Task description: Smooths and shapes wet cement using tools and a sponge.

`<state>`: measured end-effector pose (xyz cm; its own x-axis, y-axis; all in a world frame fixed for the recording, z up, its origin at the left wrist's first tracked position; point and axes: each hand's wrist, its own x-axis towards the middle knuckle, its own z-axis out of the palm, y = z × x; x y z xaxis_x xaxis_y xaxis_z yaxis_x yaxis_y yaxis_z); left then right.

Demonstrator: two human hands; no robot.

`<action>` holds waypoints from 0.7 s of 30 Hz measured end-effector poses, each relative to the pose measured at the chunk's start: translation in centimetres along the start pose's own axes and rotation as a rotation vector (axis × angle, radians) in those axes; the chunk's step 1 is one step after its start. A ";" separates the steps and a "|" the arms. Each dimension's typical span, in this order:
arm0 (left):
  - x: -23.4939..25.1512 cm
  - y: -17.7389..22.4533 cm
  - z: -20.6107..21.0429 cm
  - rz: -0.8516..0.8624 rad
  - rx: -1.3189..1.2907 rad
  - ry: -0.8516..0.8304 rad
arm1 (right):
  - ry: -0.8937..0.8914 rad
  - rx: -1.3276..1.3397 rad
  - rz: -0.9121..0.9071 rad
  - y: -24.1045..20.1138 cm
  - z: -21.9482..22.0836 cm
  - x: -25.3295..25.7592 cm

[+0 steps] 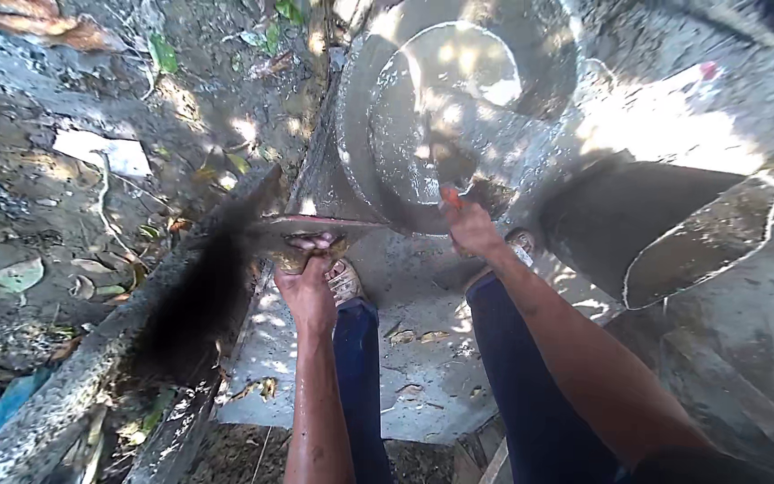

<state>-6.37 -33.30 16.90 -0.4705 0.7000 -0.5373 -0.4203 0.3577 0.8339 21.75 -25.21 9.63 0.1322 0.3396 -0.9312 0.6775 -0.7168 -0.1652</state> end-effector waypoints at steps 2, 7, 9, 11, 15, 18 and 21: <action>-0.1 0.5 0.6 0.009 0.023 -0.046 | -0.034 0.099 -0.057 1.3 -2.4 -0.2; -0.7 1.7 4.6 0.058 0.057 -0.167 | -0.110 0.289 -0.126 7.1 -9.4 0.9; -1.4 1.4 6.7 0.050 0.085 -0.194 | -0.118 0.237 -0.134 10.1 -11.8 1.9; -2.0 0.5 9.1 0.024 0.071 -0.240 | -0.100 0.124 -0.131 12.6 -14.0 3.0; -3.2 -1.7 14.5 -0.089 0.139 -0.264 | -0.015 -0.035 -0.192 15.4 -16.8 4.0; -3.4 -2.9 18.9 -0.111 0.297 -0.293 | 0.055 -0.064 -0.249 16.3 -18.3 3.8; -3.9 -4.1 22.1 -0.123 0.606 -0.386 | 0.141 0.042 -0.266 19.9 -20.8 0.1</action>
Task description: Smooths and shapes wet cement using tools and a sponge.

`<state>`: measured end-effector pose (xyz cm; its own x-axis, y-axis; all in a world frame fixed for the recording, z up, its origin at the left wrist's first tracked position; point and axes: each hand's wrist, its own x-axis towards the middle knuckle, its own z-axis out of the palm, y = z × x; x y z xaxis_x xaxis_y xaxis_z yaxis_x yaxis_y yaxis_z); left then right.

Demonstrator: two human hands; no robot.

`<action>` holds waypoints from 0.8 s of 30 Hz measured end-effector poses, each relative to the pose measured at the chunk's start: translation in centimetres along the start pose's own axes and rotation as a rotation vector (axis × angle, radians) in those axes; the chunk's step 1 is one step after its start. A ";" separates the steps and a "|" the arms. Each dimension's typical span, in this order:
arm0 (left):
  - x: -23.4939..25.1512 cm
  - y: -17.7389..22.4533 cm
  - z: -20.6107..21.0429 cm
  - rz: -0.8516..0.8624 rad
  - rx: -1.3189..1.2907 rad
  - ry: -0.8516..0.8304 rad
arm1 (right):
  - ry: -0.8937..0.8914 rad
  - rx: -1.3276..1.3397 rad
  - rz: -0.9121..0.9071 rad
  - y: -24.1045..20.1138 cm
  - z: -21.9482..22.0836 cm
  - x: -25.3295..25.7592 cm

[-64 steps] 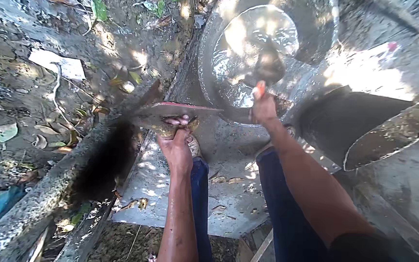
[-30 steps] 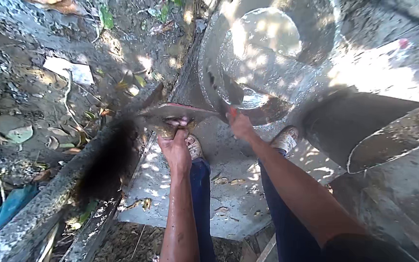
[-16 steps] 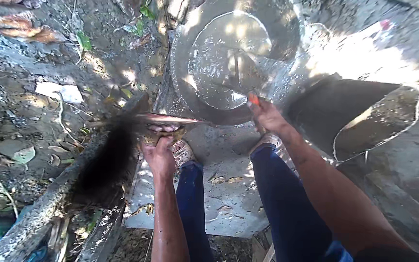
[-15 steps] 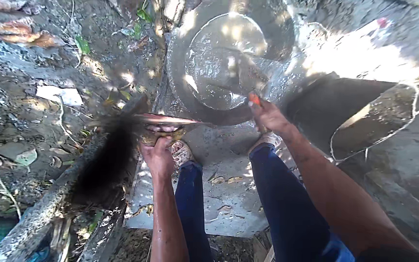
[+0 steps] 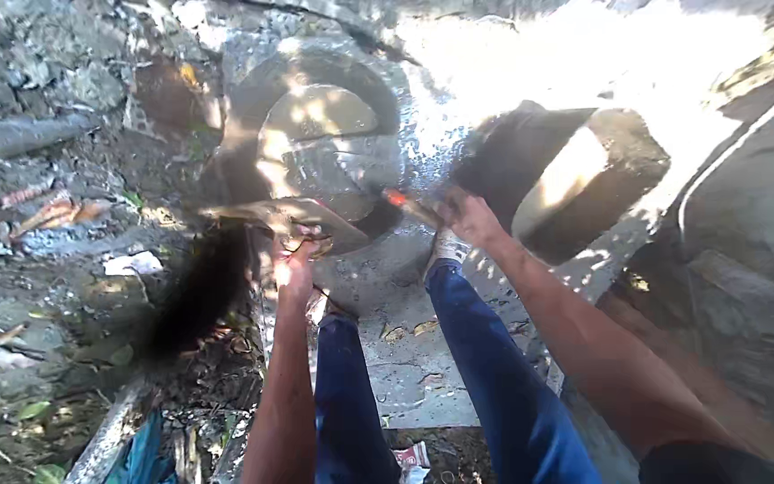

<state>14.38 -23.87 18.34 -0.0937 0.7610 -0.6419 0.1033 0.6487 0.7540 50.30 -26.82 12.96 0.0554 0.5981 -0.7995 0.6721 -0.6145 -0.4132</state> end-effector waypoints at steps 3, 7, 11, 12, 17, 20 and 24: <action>1.8 -0.1 2.4 0.009 0.245 -0.095 | 0.205 0.120 0.018 4.3 -5.1 -5.9; 3.8 -1.1 4.4 -0.042 0.420 -0.139 | 0.413 0.126 0.277 14.6 -8.5 -6.6; 3.8 -2.3 5.7 -0.026 0.532 -0.062 | 0.474 0.355 0.544 22.8 -10.0 2.3; 3.7 -2.6 5.5 -0.006 0.566 -0.039 | 0.469 0.439 0.568 23.3 -9.8 5.0; 3.4 -4.3 5.2 0.057 0.549 -0.010 | 0.266 0.592 0.223 23.6 -7.1 8.8; 3.5 -4.3 4.3 0.059 0.520 -0.036 | 0.244 1.207 0.283 23.7 -6.5 7.3; 3.0 -1.4 2.8 -0.131 0.657 -0.167 | -0.085 1.361 -0.021 22.2 -11.9 -1.5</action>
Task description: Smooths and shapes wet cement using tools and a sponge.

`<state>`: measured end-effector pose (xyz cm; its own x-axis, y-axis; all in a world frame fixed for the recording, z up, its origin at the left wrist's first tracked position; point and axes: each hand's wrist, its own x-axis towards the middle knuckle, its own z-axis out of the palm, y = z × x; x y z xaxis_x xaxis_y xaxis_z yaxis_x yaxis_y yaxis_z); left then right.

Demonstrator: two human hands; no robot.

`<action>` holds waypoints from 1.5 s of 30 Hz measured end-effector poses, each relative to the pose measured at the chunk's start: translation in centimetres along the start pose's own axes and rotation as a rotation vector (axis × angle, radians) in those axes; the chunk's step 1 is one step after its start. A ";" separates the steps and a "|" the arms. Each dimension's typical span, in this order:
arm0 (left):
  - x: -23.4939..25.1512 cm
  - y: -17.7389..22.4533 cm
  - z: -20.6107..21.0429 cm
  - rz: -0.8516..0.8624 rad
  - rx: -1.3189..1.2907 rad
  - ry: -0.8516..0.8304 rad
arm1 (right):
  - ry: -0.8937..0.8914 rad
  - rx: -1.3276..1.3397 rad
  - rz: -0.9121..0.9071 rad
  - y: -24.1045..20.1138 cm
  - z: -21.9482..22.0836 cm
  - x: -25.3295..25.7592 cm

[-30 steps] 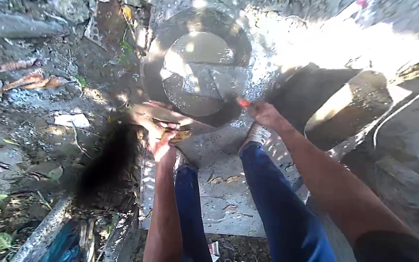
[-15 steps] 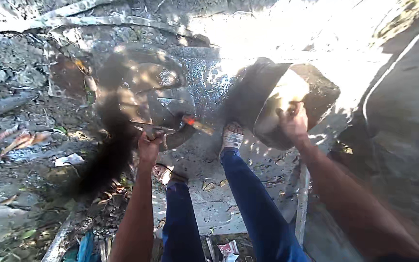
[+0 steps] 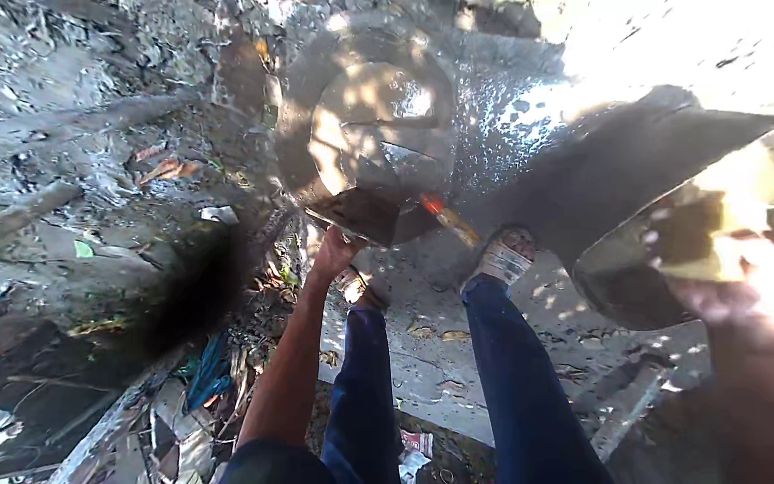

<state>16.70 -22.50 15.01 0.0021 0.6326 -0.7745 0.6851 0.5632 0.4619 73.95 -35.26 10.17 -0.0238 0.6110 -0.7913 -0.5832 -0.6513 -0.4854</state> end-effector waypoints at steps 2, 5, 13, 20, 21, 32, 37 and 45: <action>-0.4 0.5 -1.5 -0.070 0.130 -0.120 | -0.072 -0.096 0.047 -3.9 5.6 -4.4; -0.9 0.4 -2.6 -0.083 0.290 -0.181 | -0.196 -0.263 0.122 -6.1 18.1 -7.9; -4.5 -1.0 -2.5 -0.228 -0.099 -0.094 | -0.503 -1.276 -0.093 9.1 45.8 -2.3; -6.5 -4.9 -2.4 -0.211 -0.337 0.076 | -0.343 -1.175 -0.007 15.7 47.3 -0.8; -7.0 -5.4 -2.2 -0.256 -0.564 0.136 | -0.382 -1.174 0.023 16.1 47.2 -0.1; -7.4 -6.8 0.6 -0.470 -0.863 0.371 | -0.705 -1.313 0.129 19.4 46.7 3.1; -6.6 -8.7 -0.3 -0.464 -0.703 0.447 | -0.382 -1.118 -0.063 11.2 38.6 -0.9; -9.3 -4.6 -2.3 -0.334 -0.362 0.440 | 0.462 -0.763 -0.052 -1.9 11.4 -4.3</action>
<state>11.86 -29.78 21.03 -0.5186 0.5075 -0.6881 0.3088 0.8616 0.4028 65.89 -31.49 18.70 0.4135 0.5132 -0.7521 0.1282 -0.8506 -0.5100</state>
